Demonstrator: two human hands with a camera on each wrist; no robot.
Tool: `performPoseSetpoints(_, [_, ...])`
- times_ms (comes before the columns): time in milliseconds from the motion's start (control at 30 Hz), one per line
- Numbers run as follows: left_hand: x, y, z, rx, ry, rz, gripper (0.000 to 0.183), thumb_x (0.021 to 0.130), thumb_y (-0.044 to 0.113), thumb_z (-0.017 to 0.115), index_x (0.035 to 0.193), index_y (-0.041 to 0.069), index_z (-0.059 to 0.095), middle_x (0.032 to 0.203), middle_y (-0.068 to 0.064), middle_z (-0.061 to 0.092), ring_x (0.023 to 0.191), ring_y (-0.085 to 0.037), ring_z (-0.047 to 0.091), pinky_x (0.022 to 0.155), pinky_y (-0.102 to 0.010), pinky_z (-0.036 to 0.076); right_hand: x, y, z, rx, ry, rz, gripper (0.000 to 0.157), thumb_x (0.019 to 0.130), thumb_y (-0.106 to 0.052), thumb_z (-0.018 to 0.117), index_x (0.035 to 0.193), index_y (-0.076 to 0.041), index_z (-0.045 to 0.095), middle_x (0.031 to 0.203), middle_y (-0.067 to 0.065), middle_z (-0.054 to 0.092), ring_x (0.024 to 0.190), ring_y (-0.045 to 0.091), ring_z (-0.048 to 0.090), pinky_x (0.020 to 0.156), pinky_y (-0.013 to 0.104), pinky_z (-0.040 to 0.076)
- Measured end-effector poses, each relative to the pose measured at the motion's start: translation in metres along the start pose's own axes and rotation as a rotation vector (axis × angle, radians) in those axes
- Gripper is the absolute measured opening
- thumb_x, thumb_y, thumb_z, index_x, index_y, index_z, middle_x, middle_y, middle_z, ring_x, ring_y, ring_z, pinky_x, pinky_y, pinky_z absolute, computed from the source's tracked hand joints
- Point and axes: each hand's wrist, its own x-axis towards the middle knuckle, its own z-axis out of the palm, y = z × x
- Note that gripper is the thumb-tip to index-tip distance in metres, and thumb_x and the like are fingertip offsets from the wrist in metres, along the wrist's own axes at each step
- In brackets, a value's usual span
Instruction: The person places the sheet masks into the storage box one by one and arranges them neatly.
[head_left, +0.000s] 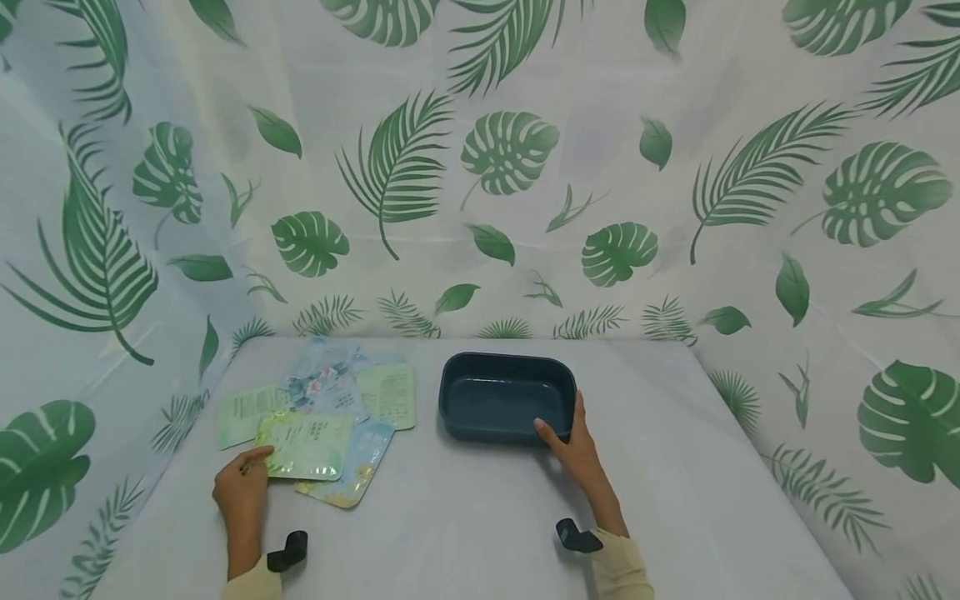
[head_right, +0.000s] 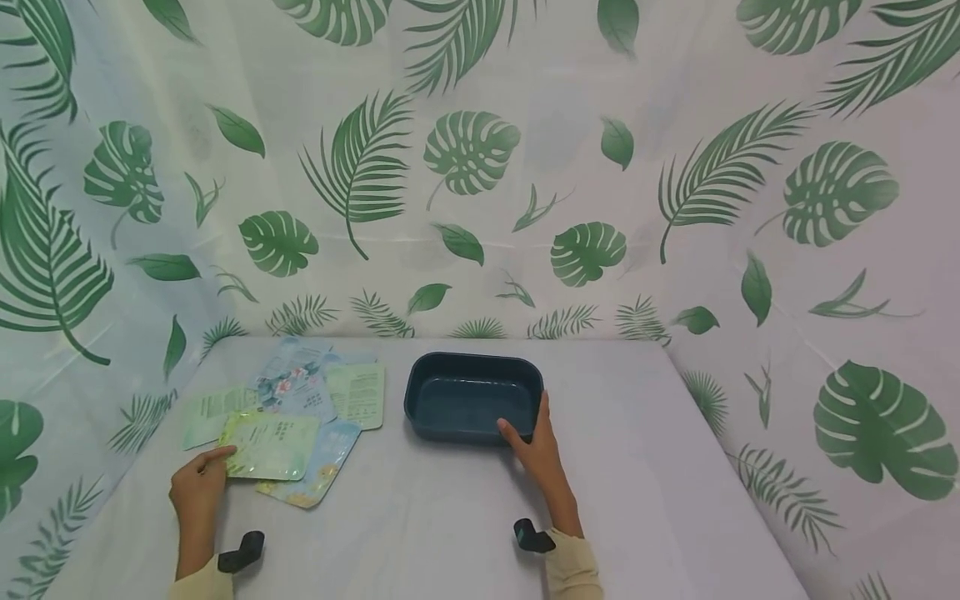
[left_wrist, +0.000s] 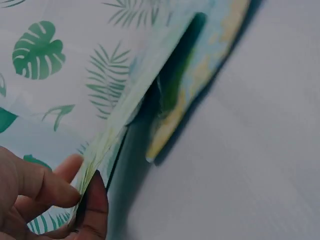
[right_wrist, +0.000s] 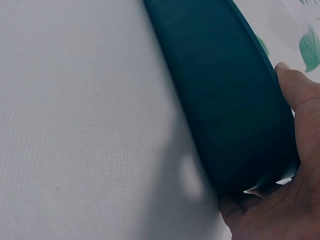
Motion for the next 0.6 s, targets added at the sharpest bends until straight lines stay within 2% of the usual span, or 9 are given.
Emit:
performPoseSetpoints(33, [0.001, 0.002, -0.001, -0.005, -0.040, -0.028, 0.037, 0.090, 0.008, 0.042, 0.112, -0.004, 0.069, 0.128, -0.028, 0.060, 0.096, -0.032, 0.052, 0.078, -0.038, 0.041, 0.002, -0.001, 0.001, 0.001, -0.002, 0.000, 0.103, 0.091, -0.056, 0.058, 0.155, -0.026, -0.018, 0.165, 0.015, -0.004, 0.150, 0.043, 0.008, 0.115, 0.062, 0.017])
performPoseSetpoints(133, [0.004, 0.007, -0.004, -0.026, -0.111, -0.080, 0.038, 0.094, 0.015, 0.046, 0.117, -0.005, 0.067, 0.128, -0.027, 0.060, 0.106, -0.034, 0.052, 0.085, -0.042, 0.040, 0.007, -0.002, 0.002, -0.003, -0.007, 0.004, 0.103, 0.091, -0.057, 0.057, 0.154, -0.028, -0.018, 0.165, 0.015, -0.003, 0.149, 0.044, 0.011, 0.115, 0.062, 0.019])
performPoseSetpoints(200, [0.002, 0.008, -0.003, -0.022, -0.118, -0.079, 0.036, 0.094, 0.021, 0.054, 0.115, -0.005, 0.068, 0.120, -0.025, 0.064, 0.094, -0.027, 0.060, 0.080, -0.033, 0.045, 0.008, -0.001, 0.002, -0.016, -0.008, 0.008, 0.103, 0.091, -0.057, 0.057, 0.155, -0.028, -0.018, 0.165, 0.016, -0.003, 0.148, 0.046, 0.013, 0.114, 0.063, 0.020])
performPoseSetpoints(267, [-0.002, 0.007, 0.000, -0.038, -0.117, -0.075, 0.036, 0.093, 0.024, 0.062, 0.113, -0.004, 0.069, 0.115, -0.025, 0.066, 0.078, -0.013, 0.057, 0.069, -0.020, 0.042, 0.007, 0.002, -0.001, -0.021, -0.013, 0.017, 0.104, 0.091, -0.058, 0.057, 0.155, -0.028, -0.019, 0.165, 0.016, -0.003, 0.147, 0.047, 0.013, 0.113, 0.064, 0.021])
performPoseSetpoints(300, [-0.004, 0.007, 0.001, -0.050, -0.126, -0.075, 0.037, 0.092, 0.025, 0.064, 0.113, -0.005, 0.069, 0.118, -0.024, 0.065, 0.076, -0.008, 0.056, 0.066, -0.016, 0.042, 0.005, 0.003, -0.003, -0.024, -0.014, 0.023, 0.104, 0.091, -0.058, 0.057, 0.154, -0.028, -0.019, 0.165, 0.016, -0.004, 0.147, 0.048, 0.013, 0.113, 0.065, 0.021])
performPoseSetpoints(400, [-0.008, 0.006, 0.003, -0.086, -0.161, -0.046, 0.037, 0.090, 0.023, 0.068, 0.113, -0.006, 0.067, 0.123, -0.027, 0.061, 0.069, -0.001, 0.054, 0.059, -0.014, 0.046, 0.002, 0.006, -0.006, -0.018, -0.017, 0.039, 0.103, 0.091, -0.057, 0.058, 0.155, -0.028, -0.018, 0.165, 0.017, -0.004, 0.147, 0.049, 0.013, 0.112, 0.066, 0.021])
performPoseSetpoints(500, [-0.008, 0.008, 0.000, -0.115, -0.229, -0.009, 0.033, 0.093, 0.017, 0.065, 0.117, -0.006, 0.064, 0.135, -0.026, 0.052, 0.076, -0.006, 0.059, 0.061, -0.021, 0.054, 0.001, 0.005, -0.005, -0.011, -0.022, 0.048, 0.103, 0.091, -0.057, 0.057, 0.155, -0.027, -0.017, 0.164, 0.018, -0.004, 0.146, 0.050, 0.013, 0.112, 0.066, 0.021])
performPoseSetpoints(600, [-0.005, 0.015, -0.007, -0.085, -0.275, 0.064, 0.030, 0.096, 0.014, 0.061, 0.120, -0.005, 0.063, 0.145, -0.026, 0.044, 0.089, -0.024, 0.067, 0.065, -0.027, 0.057, 0.003, 0.003, -0.002, -0.002, -0.029, 0.045, 0.103, 0.091, -0.057, 0.057, 0.155, -0.026, -0.017, 0.164, 0.019, -0.004, 0.146, 0.051, 0.013, 0.112, 0.067, 0.022])
